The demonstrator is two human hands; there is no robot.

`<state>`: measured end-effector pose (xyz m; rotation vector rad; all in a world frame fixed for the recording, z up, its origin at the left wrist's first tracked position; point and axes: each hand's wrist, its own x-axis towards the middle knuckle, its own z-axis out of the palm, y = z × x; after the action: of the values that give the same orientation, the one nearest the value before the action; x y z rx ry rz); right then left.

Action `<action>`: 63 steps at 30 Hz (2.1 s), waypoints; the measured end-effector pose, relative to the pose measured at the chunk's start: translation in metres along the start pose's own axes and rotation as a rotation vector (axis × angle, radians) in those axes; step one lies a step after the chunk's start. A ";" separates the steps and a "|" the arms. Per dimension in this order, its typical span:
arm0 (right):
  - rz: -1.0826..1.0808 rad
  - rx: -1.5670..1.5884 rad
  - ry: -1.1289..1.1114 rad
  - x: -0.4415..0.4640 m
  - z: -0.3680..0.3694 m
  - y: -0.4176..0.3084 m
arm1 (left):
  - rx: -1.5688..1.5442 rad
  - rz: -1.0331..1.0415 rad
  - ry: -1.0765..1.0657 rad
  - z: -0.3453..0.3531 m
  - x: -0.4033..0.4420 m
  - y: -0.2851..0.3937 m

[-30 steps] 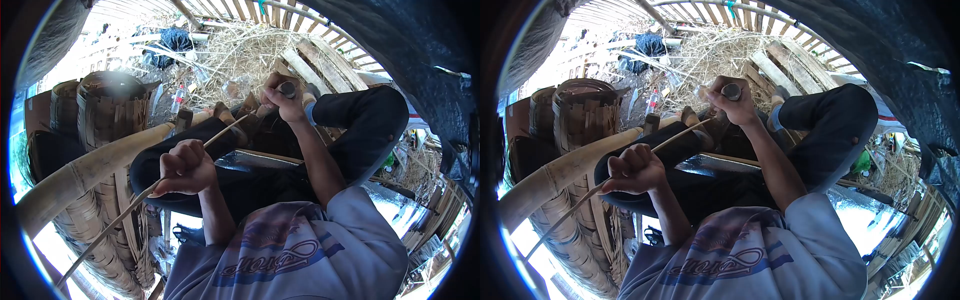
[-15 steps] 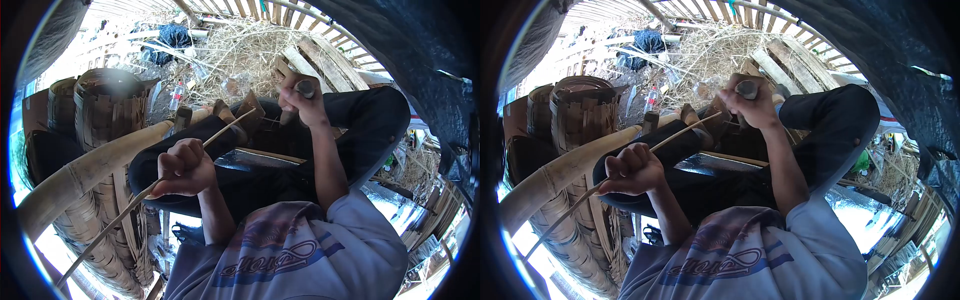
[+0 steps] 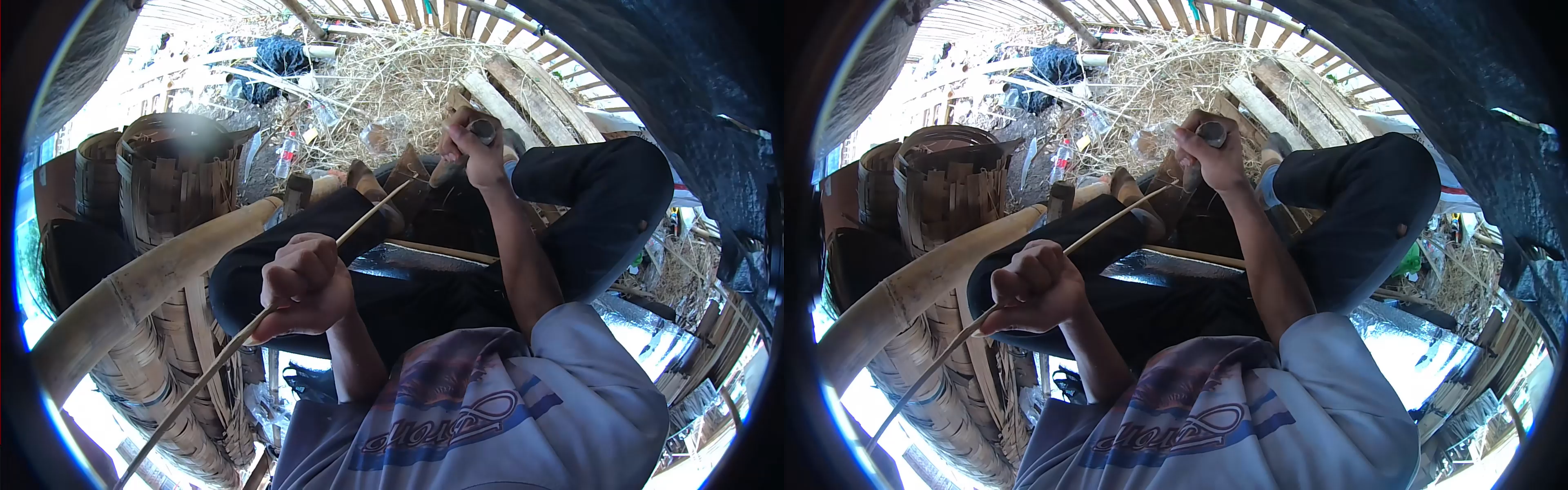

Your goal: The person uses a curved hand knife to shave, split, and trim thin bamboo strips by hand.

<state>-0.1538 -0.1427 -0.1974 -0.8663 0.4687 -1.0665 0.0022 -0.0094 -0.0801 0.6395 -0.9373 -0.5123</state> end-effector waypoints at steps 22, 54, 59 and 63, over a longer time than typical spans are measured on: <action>-0.025 0.008 0.008 -0.009 0.008 -0.003 | 0.033 0.011 0.023 0.005 -0.007 -0.001; -0.096 0.016 0.040 -0.015 0.028 -0.020 | 0.143 0.023 0.159 0.006 -0.007 -0.001; -0.029 -0.139 0.033 -0.012 0.013 0.017 | 0.196 0.021 0.157 0.006 -0.004 -0.002; 0.000 -0.091 0.059 -0.007 0.022 -0.007 | 0.073 0.021 0.143 0.005 -0.004 -0.002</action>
<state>-0.1447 -0.1294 -0.1788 -0.9167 0.5698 -1.0795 -0.0048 -0.0095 -0.0817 0.7217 -0.8294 -0.4093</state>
